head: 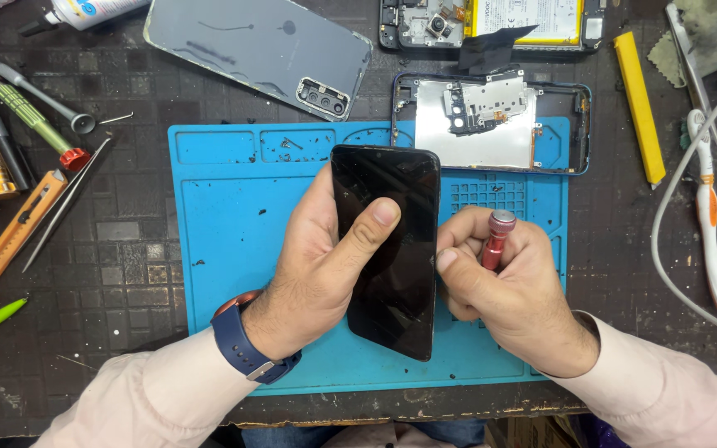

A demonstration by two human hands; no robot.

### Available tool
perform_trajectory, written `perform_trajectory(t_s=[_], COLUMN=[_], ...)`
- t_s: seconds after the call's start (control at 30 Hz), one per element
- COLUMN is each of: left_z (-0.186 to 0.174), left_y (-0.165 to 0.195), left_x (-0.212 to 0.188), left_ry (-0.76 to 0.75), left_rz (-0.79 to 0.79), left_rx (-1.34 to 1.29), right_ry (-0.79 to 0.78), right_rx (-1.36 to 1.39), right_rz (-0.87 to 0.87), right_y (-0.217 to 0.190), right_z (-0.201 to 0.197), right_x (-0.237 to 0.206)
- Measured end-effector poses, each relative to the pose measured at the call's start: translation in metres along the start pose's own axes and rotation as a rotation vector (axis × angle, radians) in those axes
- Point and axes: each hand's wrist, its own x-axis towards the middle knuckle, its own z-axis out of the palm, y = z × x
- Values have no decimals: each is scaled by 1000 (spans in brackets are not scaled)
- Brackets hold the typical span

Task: The person works on a disassembled smartphone at a repair bench. They use a screwdriver on the phone body, separate the old screen from the frame, scrape old adhesive from the frame edge with a yellow deburring tool, clean the frame with a toothbrush, apply double-sided adhesive tape to the frame, and trim the tape with the yellow tool.

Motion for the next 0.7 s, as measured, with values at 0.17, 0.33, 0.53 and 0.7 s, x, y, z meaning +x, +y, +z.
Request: perform_trajectory(t_s=[0.17, 0.33, 0.53, 0.7], left_z=[-1, -1, -1, -1], left_y=[-2, -1, -2, -2], left_x=[0, 0, 0, 0], left_ry=[-4, -3, -1, 2], left_rz=[-18, -13, -22, -23], left_rx=[-17, 11, 9, -2], right_ry=[3, 2, 0, 2], right_rx=[0, -6, 6, -14], right_rz=[2, 0, -2, 3], right_y=[1, 0, 1, 1], right_z=[-1, -2, -2, -2], right_x=[-1, -1, -2, -1])
